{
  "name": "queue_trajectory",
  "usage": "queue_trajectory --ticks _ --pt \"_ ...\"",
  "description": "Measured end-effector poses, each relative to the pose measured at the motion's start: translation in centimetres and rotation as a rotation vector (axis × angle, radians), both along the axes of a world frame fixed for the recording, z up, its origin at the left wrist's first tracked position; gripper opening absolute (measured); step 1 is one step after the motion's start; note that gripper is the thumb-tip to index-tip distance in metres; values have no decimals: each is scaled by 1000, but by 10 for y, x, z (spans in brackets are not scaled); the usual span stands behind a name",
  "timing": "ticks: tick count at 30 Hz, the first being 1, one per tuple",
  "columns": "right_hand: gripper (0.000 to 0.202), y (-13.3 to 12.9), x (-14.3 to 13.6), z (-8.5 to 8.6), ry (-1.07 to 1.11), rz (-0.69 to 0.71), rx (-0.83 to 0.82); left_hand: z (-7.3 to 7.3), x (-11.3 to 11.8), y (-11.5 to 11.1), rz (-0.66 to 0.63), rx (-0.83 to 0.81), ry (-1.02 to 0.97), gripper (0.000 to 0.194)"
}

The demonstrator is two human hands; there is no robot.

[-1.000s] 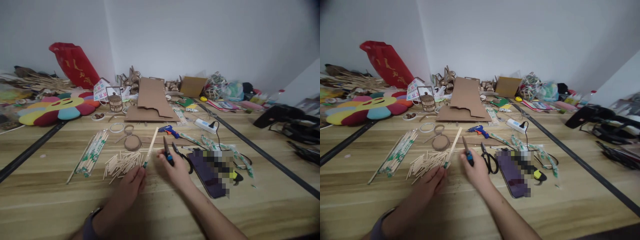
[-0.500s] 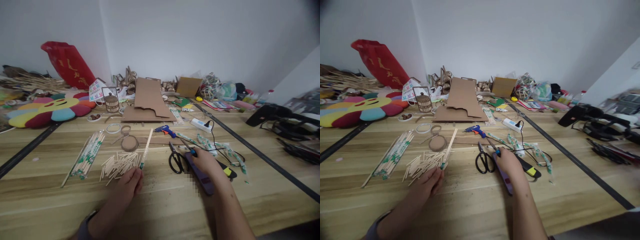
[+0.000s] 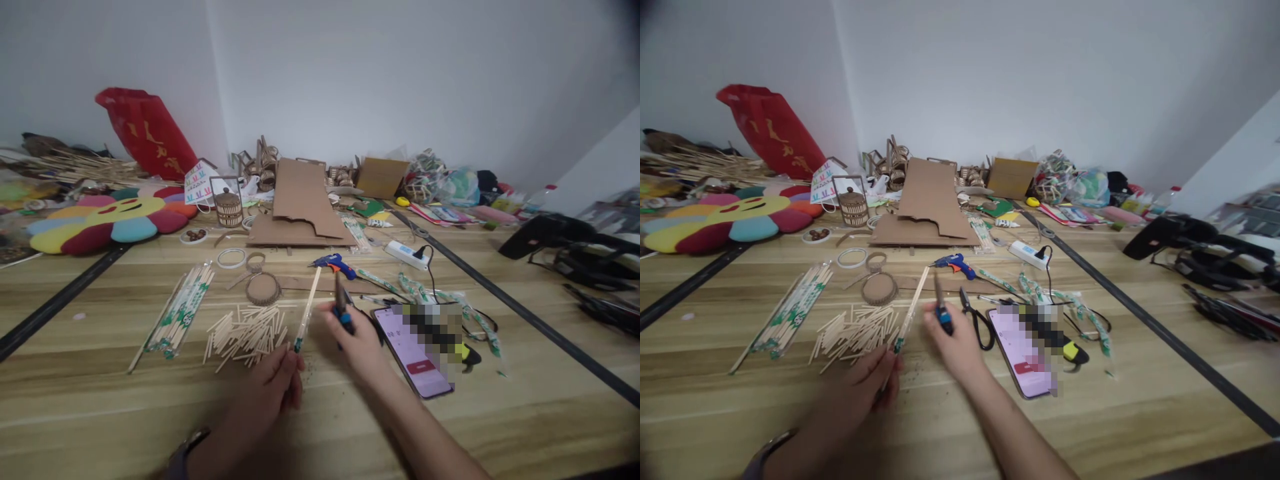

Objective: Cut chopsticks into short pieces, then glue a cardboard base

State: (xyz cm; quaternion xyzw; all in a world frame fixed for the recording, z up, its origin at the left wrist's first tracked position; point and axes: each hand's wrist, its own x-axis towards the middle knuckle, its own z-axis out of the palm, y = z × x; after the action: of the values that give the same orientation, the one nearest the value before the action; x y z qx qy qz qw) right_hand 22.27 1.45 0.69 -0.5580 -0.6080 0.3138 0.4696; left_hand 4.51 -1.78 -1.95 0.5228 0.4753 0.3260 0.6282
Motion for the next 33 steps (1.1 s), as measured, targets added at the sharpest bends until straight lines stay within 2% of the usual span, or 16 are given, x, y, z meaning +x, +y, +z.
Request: queue_trajectory --ticks 3,5,8,10,12,14,16,19,22,24,30,33 --pt "38 -7 -23 -7 4 155 -38 2 4 -3 -48 3 -7 52" --pt "40 -9 -28 -10 8 194 -75 4 4 -3 -83 20 4 51" --pt "39 -10 -26 -9 24 231 -99 6 -3 0 -79 149 130 49" --pt "35 -11 -22 -5 -15 299 -94 6 -10 5 17 234 220 47" --pt "28 -14 -21 1 -99 424 -120 4 -16 9 159 247 212 44" --pt "18 -19 -22 4 -184 554 -185 2 -17 12 249 174 107 42" --pt "11 -23 -27 5 -238 621 -242 1 -16 14 286 75 -29 42" --pt "8 -28 -32 6 -313 597 -247 3 -16 16 377 16 -169 44" --pt "5 -31 -31 11 -469 540 -178 8 -20 21 513 23 -246 45" --pt "8 -32 -27 17 -588 507 -145 10 -22 24 560 22 -287 43" --pt "14 -40 -18 32 -780 396 -120 11 -19 25 542 -41 -425 30" --pt "8 -48 -14 32 -777 402 -129 13 -30 33 582 -40 -501 24"
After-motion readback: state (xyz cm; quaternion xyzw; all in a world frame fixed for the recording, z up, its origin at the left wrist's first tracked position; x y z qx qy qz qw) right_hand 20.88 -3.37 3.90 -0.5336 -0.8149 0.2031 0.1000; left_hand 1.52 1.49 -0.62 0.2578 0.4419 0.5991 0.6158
